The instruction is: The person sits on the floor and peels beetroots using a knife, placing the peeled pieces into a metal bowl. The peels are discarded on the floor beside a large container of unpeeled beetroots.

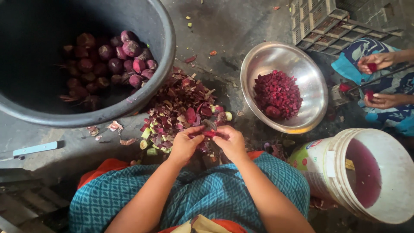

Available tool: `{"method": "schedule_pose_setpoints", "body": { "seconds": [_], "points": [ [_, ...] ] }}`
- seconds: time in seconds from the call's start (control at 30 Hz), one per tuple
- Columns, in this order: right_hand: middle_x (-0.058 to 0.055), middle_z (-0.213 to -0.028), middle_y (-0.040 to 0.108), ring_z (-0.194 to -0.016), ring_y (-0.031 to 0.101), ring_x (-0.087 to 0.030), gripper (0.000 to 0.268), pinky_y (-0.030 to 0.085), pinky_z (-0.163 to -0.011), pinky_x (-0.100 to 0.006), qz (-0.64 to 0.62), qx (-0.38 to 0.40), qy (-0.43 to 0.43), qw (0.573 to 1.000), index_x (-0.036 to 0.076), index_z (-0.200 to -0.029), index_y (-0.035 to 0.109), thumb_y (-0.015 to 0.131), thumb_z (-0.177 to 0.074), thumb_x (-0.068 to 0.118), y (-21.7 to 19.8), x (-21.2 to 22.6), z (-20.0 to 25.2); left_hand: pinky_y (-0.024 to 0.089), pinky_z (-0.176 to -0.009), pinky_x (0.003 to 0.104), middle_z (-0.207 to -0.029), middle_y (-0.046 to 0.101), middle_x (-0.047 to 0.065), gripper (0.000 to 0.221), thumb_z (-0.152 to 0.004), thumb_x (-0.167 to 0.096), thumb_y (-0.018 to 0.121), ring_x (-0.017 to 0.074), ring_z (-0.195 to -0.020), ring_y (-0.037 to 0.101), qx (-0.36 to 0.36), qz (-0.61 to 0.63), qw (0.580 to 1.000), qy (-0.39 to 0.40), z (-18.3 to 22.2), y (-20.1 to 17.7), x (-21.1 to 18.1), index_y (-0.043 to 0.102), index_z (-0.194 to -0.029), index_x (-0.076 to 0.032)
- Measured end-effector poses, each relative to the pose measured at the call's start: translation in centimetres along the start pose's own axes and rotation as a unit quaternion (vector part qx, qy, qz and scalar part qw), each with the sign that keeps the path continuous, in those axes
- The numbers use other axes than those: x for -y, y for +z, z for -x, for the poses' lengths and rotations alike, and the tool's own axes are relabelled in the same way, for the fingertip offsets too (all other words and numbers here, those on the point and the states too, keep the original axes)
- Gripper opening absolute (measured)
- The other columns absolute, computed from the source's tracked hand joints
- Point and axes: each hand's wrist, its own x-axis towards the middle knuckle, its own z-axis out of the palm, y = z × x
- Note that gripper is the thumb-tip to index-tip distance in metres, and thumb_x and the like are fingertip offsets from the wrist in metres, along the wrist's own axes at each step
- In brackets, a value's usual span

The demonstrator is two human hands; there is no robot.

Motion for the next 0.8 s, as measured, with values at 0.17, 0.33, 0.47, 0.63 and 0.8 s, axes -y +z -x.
{"method": "schedule_pose_setpoints", "body": {
  "seconds": [0.17,0.33,0.47,0.63,0.8],
  "points": [
    [-0.008,-0.105,0.076,-0.093,0.072,-0.01,0.036,0.058,-0.082,-0.024,-0.043,-0.002,0.013,0.999,-0.001,-0.117,0.067,0.073,-0.082,-0.003,0.7,1.0,-0.5,0.051,-0.06,0.027,-0.069,0.071,0.005,0.035,-0.082,-0.022,0.08,0.0111,-0.061,0.062,-0.07,-0.305,0.949,0.027,1.2,0.3,-3.7,0.079,-0.117,-0.014],
    [-0.006,-0.109,0.074,-0.091,0.073,-0.012,0.026,0.059,-0.08,-0.026,0.034,-0.037,-0.055,0.997,-0.002,-0.106,0.074,0.08,-0.081,-0.001,1.7,1.9,-0.3,0.052,-0.06,0.03,-0.069,0.072,0.006,0.032,-0.081,-0.023,0.08,0.0113,-0.059,0.063,-0.101,-0.296,0.947,0.071,1.4,1.0,-4.5,0.079,-0.112,-0.014],
    [-0.008,-0.098,0.076,-0.085,0.075,-0.015,0.029,0.059,-0.076,-0.028,0.105,-0.045,-0.053,0.992,0.002,-0.106,0.076,0.083,-0.079,0.002,1.9,1.8,-1.0,0.055,-0.064,0.029,-0.074,0.077,0.007,0.033,-0.079,-0.023,0.08,0.0127,-0.064,0.069,-0.137,-0.257,0.955,0.06,0.7,0.8,-3.1,0.08,-0.11,-0.013],
    [-0.014,-0.101,0.074,-0.092,0.074,-0.03,0.024,0.058,-0.08,-0.034,0.188,-0.025,-0.187,0.964,0.003,-0.107,0.073,0.08,-0.083,0.004,2.4,1.3,-2.1,0.056,-0.07,0.031,-0.078,0.077,0.013,0.033,-0.079,-0.026,0.08,0.0198,-0.07,0.073,-0.181,-0.283,0.941,0.046,-1.2,0.2,-0.9,0.08,-0.109,-0.012],
    [-0.015,-0.1,0.073,-0.091,0.071,-0.032,0.025,0.056,-0.08,-0.036,0.21,-0.033,-0.19,0.958,0.002,-0.104,0.072,0.082,-0.081,0.005,2.8,0.7,-2.5,0.055,-0.072,0.031,-0.081,0.077,0.012,0.033,-0.079,-0.023,0.081,0.019,-0.073,0.072,-0.183,-0.273,0.944,0.025,-2.0,-0.8,-0.3,0.08,-0.108,-0.008]
  ]
}}
